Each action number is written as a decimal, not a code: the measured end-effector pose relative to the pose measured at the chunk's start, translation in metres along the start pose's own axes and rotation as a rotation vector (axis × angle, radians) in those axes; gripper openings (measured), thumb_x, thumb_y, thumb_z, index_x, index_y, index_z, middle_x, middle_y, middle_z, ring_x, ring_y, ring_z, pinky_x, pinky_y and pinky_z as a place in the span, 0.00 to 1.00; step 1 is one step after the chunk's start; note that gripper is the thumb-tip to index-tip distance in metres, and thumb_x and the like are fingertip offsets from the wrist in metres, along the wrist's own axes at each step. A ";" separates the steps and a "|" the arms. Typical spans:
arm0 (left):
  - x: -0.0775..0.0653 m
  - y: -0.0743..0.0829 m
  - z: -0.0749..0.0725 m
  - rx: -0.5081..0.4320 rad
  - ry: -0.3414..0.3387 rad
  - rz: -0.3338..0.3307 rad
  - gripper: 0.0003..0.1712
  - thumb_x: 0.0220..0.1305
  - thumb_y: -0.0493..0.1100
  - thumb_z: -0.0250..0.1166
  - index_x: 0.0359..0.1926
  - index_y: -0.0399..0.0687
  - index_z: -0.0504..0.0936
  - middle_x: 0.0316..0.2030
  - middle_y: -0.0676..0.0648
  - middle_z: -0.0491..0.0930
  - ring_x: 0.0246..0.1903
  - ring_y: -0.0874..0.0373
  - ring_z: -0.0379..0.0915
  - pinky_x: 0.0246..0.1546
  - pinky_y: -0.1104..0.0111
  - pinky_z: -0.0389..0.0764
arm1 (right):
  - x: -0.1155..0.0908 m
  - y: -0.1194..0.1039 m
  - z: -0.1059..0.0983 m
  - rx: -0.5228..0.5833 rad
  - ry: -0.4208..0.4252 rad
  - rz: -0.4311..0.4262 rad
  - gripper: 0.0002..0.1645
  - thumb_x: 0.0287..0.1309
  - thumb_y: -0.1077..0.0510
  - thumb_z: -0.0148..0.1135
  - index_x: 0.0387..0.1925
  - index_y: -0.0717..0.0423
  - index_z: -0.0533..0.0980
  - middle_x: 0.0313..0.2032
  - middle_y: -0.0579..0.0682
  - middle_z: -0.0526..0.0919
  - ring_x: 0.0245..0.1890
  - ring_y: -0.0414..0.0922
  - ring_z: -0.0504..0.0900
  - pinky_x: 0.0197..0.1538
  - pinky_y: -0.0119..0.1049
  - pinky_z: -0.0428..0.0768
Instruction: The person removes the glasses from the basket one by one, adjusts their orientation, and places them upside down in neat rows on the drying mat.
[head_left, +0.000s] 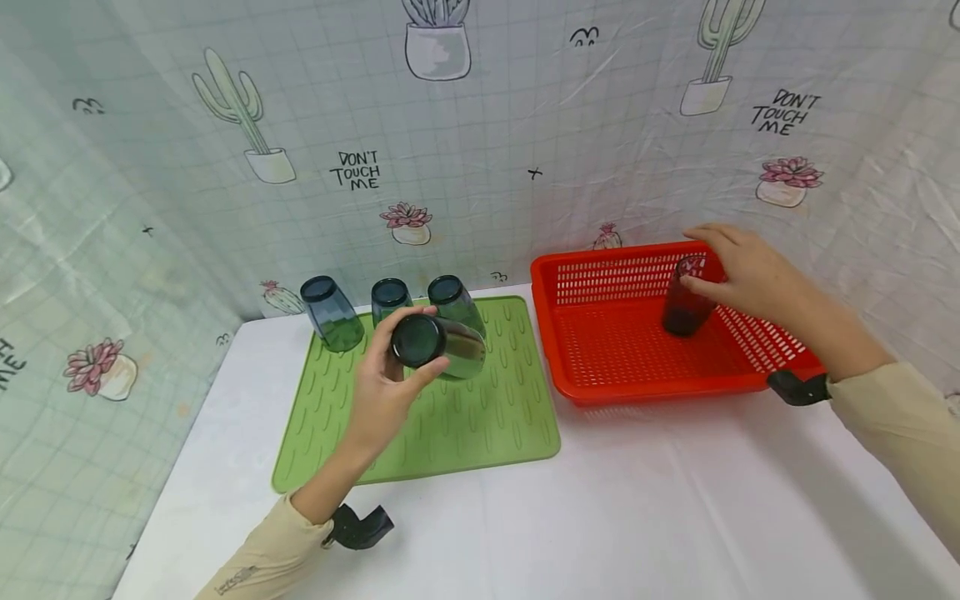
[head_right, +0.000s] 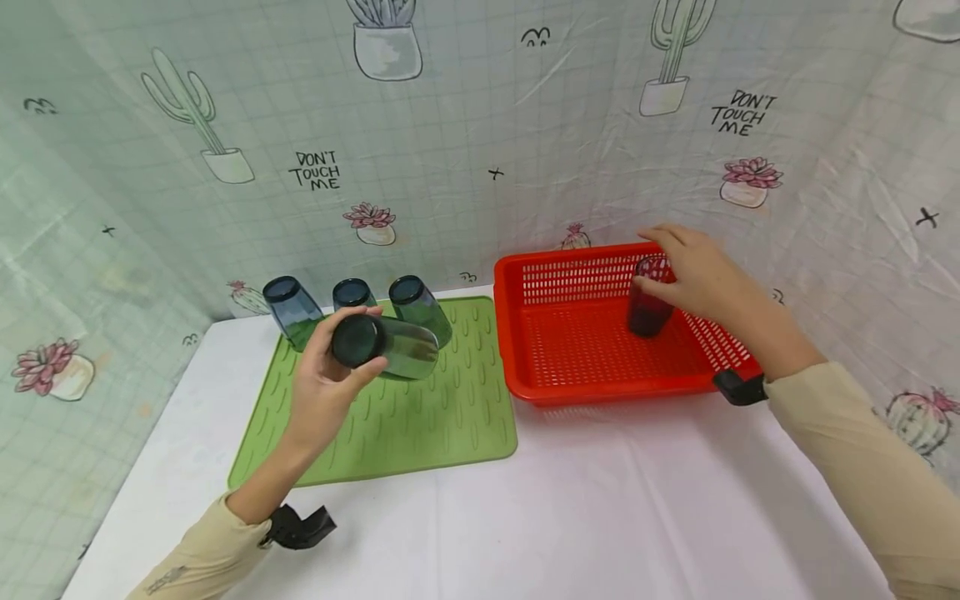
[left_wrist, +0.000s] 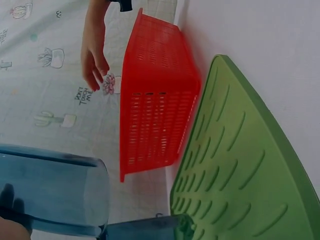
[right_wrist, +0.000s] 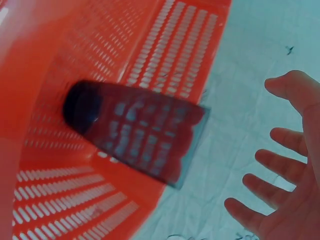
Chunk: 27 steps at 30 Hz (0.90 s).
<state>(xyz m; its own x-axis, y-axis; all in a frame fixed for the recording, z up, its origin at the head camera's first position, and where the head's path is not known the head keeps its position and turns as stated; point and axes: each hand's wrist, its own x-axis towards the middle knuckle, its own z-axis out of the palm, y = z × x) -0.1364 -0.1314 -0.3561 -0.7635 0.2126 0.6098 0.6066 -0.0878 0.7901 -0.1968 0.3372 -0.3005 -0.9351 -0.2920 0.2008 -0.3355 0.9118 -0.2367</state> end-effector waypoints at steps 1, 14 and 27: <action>-0.001 0.000 -0.002 0.008 0.002 -0.005 0.37 0.63 0.31 0.71 0.69 0.31 0.66 0.65 0.38 0.72 0.65 0.50 0.71 0.65 0.65 0.74 | 0.001 0.003 0.000 -0.003 -0.011 0.004 0.46 0.63 0.51 0.69 0.74 0.64 0.60 0.70 0.71 0.62 0.69 0.72 0.59 0.67 0.73 0.60; -0.006 -0.001 -0.022 0.106 -0.001 -0.049 0.37 0.60 0.24 0.70 0.69 0.34 0.68 0.65 0.33 0.72 0.64 0.52 0.72 0.64 0.67 0.74 | 0.022 0.028 0.010 -0.062 -0.178 -0.018 0.47 0.65 0.50 0.68 0.75 0.68 0.58 0.73 0.74 0.57 0.72 0.73 0.55 0.72 0.71 0.52; -0.013 0.000 -0.038 0.175 -0.003 -0.066 0.37 0.60 0.23 0.69 0.69 0.35 0.68 0.64 0.36 0.73 0.63 0.55 0.73 0.64 0.69 0.74 | 0.028 0.031 0.019 -0.067 -0.273 -0.025 0.40 0.63 0.54 0.70 0.68 0.72 0.66 0.67 0.76 0.66 0.66 0.72 0.65 0.67 0.69 0.65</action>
<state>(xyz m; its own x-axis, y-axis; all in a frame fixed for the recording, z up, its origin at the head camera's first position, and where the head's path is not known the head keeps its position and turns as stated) -0.1344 -0.1710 -0.3618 -0.8021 0.2156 0.5569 0.5850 0.0967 0.8052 -0.2355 0.3515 -0.3197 -0.9258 -0.3733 -0.0597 -0.3591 0.9177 -0.1699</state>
